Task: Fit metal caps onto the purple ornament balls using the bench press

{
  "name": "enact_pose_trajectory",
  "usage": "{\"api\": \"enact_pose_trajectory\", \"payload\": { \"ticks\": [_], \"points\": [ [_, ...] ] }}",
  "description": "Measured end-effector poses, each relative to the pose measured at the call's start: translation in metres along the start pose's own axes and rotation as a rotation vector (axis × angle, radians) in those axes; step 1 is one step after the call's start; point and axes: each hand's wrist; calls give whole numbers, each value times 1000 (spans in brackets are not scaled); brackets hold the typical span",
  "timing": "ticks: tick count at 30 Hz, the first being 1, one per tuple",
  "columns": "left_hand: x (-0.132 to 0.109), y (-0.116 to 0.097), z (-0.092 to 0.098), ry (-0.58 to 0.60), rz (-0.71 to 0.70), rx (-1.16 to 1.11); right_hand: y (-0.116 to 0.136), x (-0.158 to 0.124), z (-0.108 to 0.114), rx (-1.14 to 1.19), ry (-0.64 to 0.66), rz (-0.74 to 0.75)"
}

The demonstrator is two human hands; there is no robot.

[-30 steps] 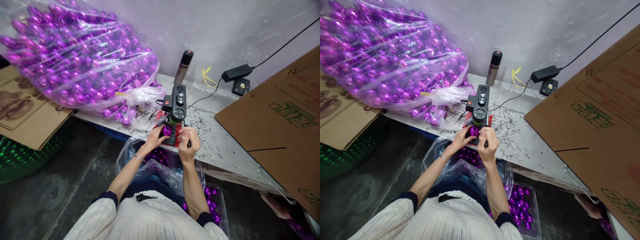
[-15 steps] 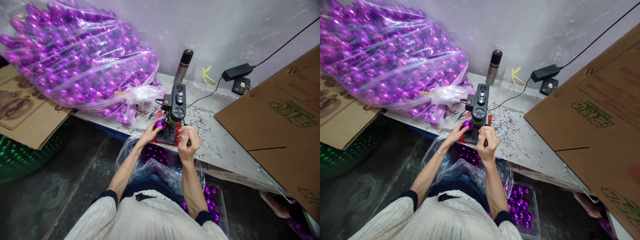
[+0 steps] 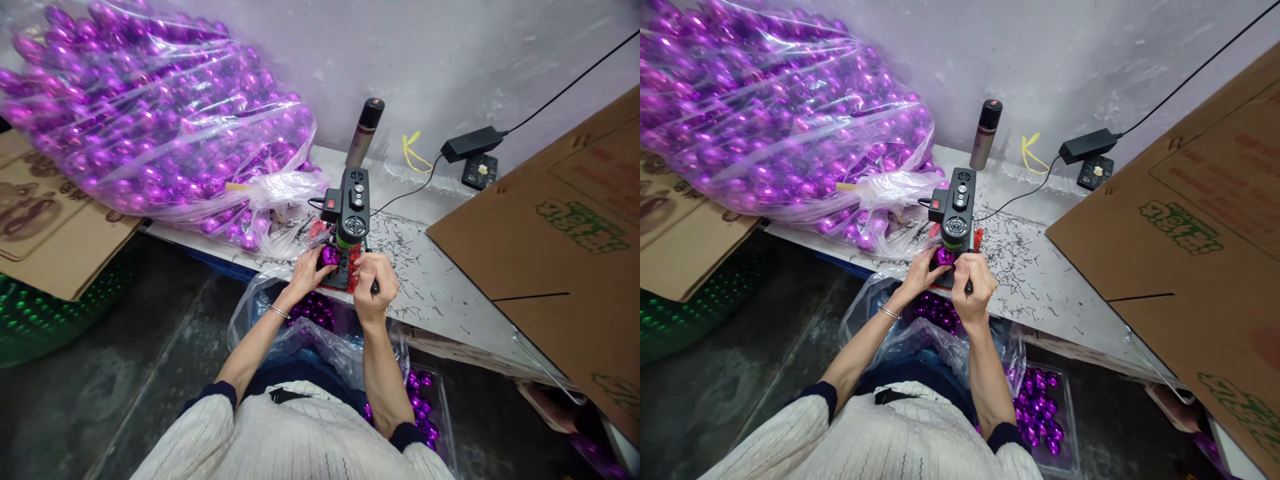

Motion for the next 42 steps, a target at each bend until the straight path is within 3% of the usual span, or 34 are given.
{"api": "enact_pose_trajectory", "payload": {
  "ticks": [5, 12, 27, 42],
  "points": [
    [-1, -4, -10, -38, -83, 61, 0, 0, 0, -18, 3, -9],
    [-10, 1, -23, -76, -67, -73, -2, -4, 0, 8, -10, -6],
    [-12, 5, -25, -108, -72, -72, -32, -45, -11, 34, -62, 73],
    [-13, 6, -26, -118, -89, -71, -44, -58, -19, 57, -107, 41]
  ]
}}
Point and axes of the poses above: each hand's wrist, its own x-axis towards the middle knuckle, its own z-axis out of the back of the hand, y = z × x, and after that the axes turned 4 degrees about -y, right-handed
